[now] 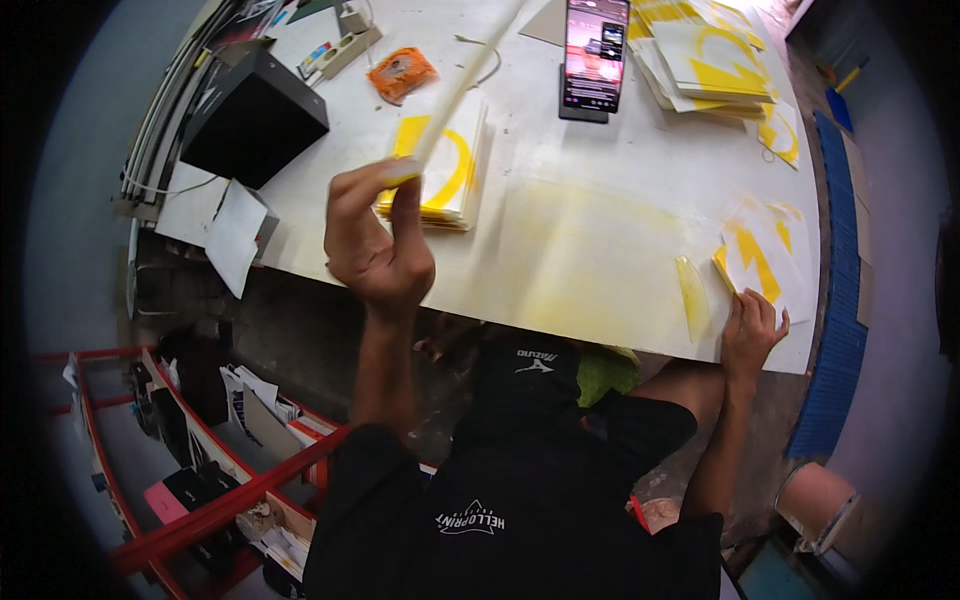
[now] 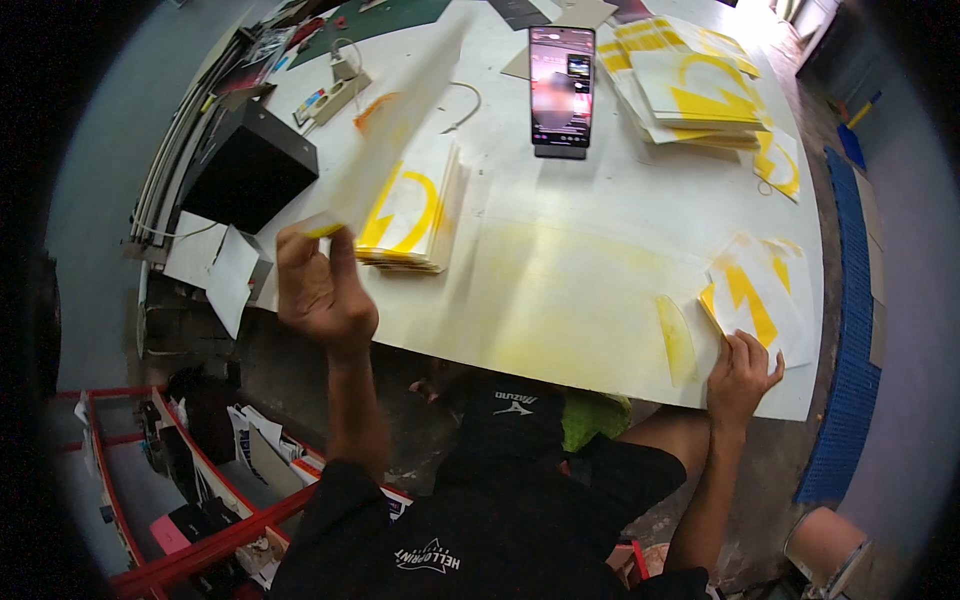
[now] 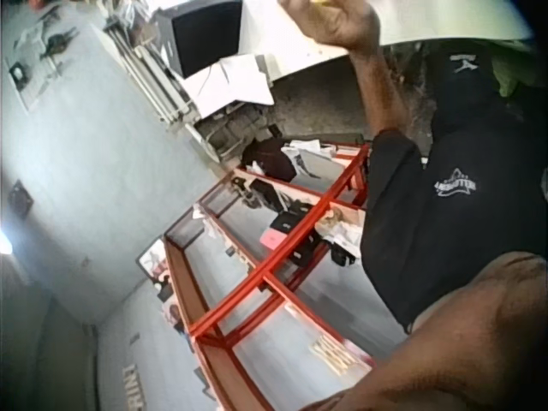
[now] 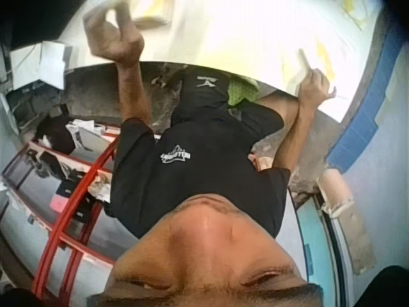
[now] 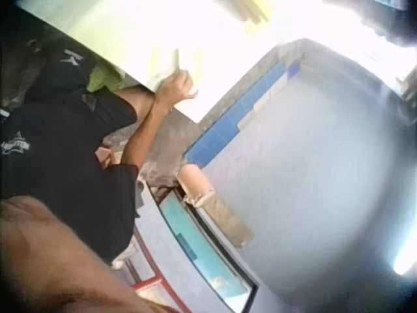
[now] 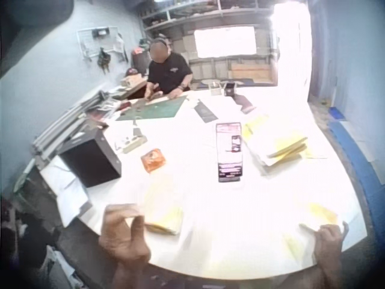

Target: The person repeatedly peels yellow vinyl stickers from white backing sheets on a workbench. They smooth each sheet, lift the vinyl, and peel it off, then place the peeled sheet aside and repeat the process with the next sheet.

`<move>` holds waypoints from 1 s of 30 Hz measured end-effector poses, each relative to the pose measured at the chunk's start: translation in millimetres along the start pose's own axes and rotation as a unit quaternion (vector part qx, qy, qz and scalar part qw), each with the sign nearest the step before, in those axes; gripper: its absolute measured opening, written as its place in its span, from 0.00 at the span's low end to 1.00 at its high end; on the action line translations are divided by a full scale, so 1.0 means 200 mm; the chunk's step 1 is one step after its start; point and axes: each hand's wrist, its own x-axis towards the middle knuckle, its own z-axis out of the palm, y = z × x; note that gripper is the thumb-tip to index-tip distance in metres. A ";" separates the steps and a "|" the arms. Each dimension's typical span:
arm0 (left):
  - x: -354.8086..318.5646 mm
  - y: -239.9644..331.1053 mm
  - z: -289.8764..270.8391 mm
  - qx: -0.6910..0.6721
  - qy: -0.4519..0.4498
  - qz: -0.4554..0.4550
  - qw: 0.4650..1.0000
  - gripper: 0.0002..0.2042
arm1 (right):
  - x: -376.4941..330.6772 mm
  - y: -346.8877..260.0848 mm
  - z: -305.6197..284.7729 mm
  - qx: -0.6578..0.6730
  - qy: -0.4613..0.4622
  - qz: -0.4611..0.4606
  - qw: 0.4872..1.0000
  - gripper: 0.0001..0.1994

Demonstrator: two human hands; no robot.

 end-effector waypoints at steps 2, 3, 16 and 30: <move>0.08 -0.08 -0.10 0.150 -0.154 0.082 0.973 0.11 | -0.01 0.01 0.01 0.015 0.000 0.019 1.000 0.04; 0.10 -0.14 -0.15 0.184 -0.232 0.107 0.949 0.12 | -0.02 0.02 0.01 0.022 -0.001 0.028 0.999 0.04; -0.23 -0.07 -0.04 0.105 -0.278 0.035 0.954 0.19 | 0.26 -0.01 -0.17 0.202 -0.061 0.229 0.950 0.16; -0.83 0.46 1.35 -0.020 -0.560 0.084 0.824 0.27 | 0.20 0.08 -0.33 0.179 0.346 0.271 0.880 0.07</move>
